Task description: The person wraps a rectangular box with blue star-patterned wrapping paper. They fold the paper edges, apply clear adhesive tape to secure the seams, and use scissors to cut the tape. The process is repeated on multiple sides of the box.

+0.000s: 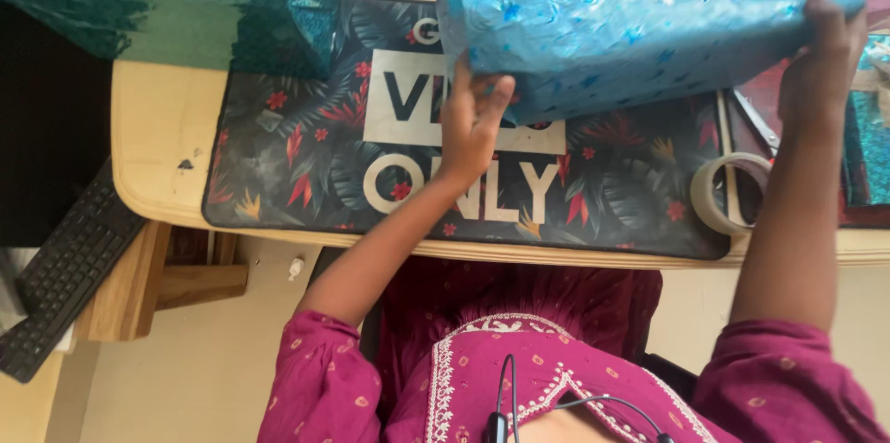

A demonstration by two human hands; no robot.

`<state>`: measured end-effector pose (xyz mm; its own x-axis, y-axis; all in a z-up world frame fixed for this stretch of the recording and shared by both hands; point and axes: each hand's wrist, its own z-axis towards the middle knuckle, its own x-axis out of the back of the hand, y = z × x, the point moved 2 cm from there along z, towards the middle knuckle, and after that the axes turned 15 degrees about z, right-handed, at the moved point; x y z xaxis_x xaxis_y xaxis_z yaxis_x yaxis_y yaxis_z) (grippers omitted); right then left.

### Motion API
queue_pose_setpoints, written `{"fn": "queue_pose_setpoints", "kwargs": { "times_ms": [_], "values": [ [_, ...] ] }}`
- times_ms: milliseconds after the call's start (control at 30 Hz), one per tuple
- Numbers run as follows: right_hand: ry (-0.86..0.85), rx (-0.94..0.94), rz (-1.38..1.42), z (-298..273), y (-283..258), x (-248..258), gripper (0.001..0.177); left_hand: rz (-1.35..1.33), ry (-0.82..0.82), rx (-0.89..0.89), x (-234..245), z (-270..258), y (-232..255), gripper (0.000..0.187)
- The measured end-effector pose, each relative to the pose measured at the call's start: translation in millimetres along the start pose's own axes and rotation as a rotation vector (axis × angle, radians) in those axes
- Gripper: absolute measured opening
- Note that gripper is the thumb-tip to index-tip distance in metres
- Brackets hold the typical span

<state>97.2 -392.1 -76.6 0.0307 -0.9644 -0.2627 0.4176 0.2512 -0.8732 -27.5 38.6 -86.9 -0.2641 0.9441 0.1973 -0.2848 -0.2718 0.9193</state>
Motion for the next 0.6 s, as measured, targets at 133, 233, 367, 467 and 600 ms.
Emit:
{"fn": "queue_pose_setpoints", "kwargs": {
  "times_ms": [133, 233, 367, 467, 600],
  "values": [
    [-0.023, -0.034, 0.025, 20.4, 11.7, 3.0, 0.065, 0.366, 0.096, -0.472, 20.0, 34.7, 13.2, 0.077],
    [-0.067, -0.012, 0.041, 19.3, 18.8, 6.0, 0.068, 0.518, 0.147, -0.712, 21.9, 43.7, 13.1, 0.069],
    [-0.114, 0.008, 0.034, 29.7, 27.8, 10.5, 0.065, 0.211, -0.151, -0.612, 16.0, 56.0, -0.7, 0.065],
    [-0.097, 0.034, -0.024, 40.9, 30.8, 9.5, 0.060, 0.553, -0.274, -0.236, 10.2, 56.6, -18.6, 0.054],
    [-0.022, 0.127, -0.277, 28.3, 12.0, -16.4, 0.045, 0.122, -0.388, -0.267, 6.5, 47.8, -23.0, 0.028]
  ]
}}
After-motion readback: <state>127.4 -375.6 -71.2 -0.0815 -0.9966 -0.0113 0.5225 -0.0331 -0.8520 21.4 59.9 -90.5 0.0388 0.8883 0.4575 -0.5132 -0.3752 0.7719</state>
